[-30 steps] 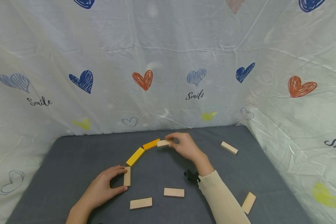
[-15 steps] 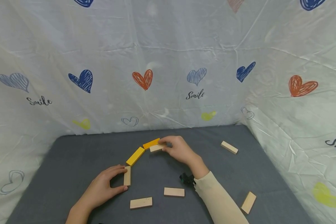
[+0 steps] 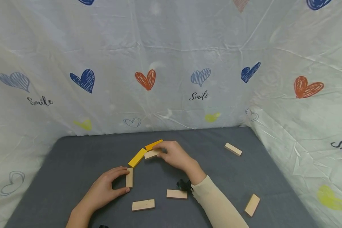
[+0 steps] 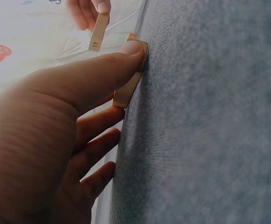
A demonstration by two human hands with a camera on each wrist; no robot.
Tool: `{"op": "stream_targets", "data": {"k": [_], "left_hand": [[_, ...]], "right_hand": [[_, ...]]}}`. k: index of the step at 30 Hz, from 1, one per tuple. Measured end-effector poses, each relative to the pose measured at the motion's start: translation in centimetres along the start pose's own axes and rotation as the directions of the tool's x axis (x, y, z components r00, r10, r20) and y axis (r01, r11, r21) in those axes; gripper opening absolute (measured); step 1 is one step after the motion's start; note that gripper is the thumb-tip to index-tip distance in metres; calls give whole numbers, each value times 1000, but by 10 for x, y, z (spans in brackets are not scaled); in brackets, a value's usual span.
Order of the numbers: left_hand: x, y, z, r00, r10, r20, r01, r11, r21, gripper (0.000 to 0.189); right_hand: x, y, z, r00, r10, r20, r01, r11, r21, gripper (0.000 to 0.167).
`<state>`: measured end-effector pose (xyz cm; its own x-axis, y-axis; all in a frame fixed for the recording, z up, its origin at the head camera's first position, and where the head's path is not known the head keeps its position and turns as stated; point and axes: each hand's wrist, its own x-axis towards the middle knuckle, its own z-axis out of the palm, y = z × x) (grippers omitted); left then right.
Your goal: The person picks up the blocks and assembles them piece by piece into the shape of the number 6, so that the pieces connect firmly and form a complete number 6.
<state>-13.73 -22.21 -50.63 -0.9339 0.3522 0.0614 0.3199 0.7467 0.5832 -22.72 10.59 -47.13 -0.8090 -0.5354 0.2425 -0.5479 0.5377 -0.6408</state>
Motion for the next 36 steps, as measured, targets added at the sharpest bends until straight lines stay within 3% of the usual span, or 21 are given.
{"op": "stream_targets", "data": {"k": [20,36], "left_hand": [[-2,0,-2,1000,11,-30,-10,1000,13,64],[-3,3,1,1000,6,-17,-6,1000,-2,64]], "right_hand": [[6,-13,21,997,-39,73,41,999,-23,34],[5,-19,30,990,-44,135,45,999,-7,31]]}}
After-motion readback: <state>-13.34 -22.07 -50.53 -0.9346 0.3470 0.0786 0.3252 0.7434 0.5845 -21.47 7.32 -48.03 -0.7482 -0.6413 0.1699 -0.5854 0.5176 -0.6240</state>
